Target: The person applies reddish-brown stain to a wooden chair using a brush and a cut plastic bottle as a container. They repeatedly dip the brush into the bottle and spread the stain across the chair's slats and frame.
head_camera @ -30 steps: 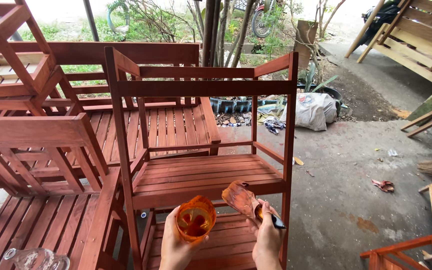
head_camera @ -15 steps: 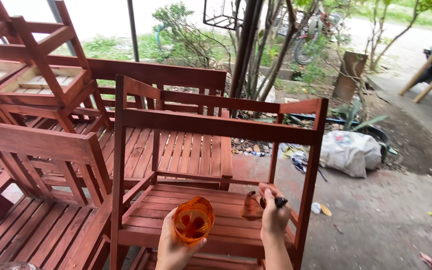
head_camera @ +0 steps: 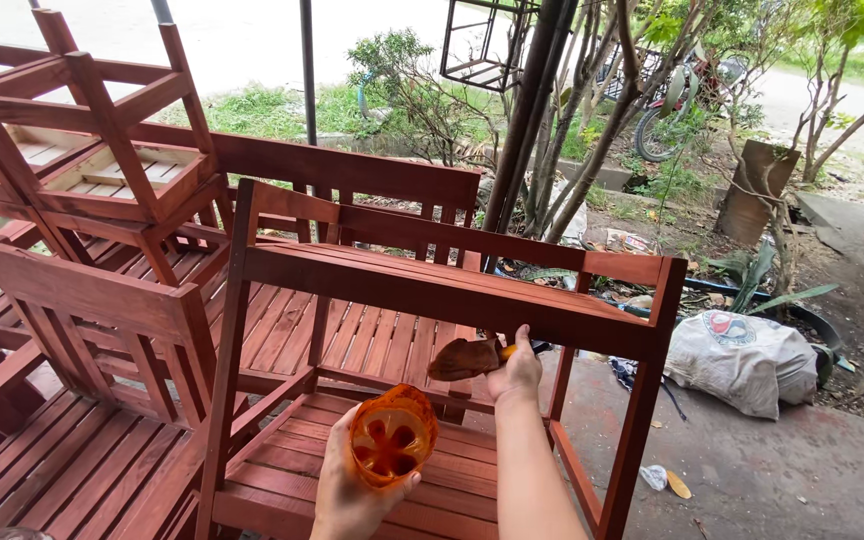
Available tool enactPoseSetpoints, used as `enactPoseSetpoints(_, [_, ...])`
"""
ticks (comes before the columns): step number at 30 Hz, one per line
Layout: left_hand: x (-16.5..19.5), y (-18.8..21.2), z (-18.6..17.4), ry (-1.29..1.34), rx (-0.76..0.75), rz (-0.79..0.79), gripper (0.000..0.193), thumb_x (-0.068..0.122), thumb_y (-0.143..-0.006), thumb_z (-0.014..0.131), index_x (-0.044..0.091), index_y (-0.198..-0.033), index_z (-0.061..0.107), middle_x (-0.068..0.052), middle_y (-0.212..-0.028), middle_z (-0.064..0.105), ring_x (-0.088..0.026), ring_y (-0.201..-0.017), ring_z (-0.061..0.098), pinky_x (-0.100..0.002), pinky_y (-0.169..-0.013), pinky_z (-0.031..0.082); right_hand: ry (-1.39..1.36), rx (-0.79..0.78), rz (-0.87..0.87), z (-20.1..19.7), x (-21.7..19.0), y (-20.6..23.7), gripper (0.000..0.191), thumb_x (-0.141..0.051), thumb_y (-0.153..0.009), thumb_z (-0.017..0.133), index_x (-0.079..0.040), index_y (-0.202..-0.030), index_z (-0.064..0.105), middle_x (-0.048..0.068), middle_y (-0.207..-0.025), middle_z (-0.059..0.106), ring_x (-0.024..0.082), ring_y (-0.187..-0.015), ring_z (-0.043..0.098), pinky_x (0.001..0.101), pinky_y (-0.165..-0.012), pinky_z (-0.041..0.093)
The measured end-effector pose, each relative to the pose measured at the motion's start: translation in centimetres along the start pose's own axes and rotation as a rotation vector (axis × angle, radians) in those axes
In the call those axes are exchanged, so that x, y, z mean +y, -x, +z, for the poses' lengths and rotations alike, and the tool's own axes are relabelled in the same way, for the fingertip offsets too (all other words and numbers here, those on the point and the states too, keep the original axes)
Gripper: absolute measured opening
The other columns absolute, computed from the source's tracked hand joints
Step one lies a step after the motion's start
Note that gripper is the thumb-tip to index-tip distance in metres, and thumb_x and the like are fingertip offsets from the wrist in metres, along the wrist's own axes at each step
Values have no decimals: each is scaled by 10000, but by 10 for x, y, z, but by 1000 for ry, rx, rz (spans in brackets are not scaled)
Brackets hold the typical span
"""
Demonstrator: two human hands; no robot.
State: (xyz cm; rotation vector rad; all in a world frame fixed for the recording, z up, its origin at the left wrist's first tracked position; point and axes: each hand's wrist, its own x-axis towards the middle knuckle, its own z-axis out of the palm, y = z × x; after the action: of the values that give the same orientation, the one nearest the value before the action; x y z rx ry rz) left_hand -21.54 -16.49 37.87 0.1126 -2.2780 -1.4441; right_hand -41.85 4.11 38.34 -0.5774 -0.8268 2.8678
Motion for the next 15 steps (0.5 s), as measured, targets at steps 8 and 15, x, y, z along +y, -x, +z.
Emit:
enactPoseSetpoints(8, [18, -20, 4, -24, 50, 116, 984, 197, -549, 984, 64, -1350, 429, -130, -1234, 547, -275, -1166, 597, -381, -1002, 516, -16, -70, -14, 2, 9, 2, 381, -338, -1000, 615, -91, -1288, 586, 62, -1182, 657, 281, -1012, 657, 484, -847, 602])
enactPoseSetpoints(15, [50, -16, -24, -10, 93, 87, 938, 179, -556, 969, 50, -1333, 460, -149, -1258, 526, -293, -1176, 569, -389, -1012, 502, 63, -1, -72, -7, 21, 48, 395, -292, -971, 659, -101, -1303, 561, 53, -1231, 614, 318, -1046, 667, 470, -830, 599])
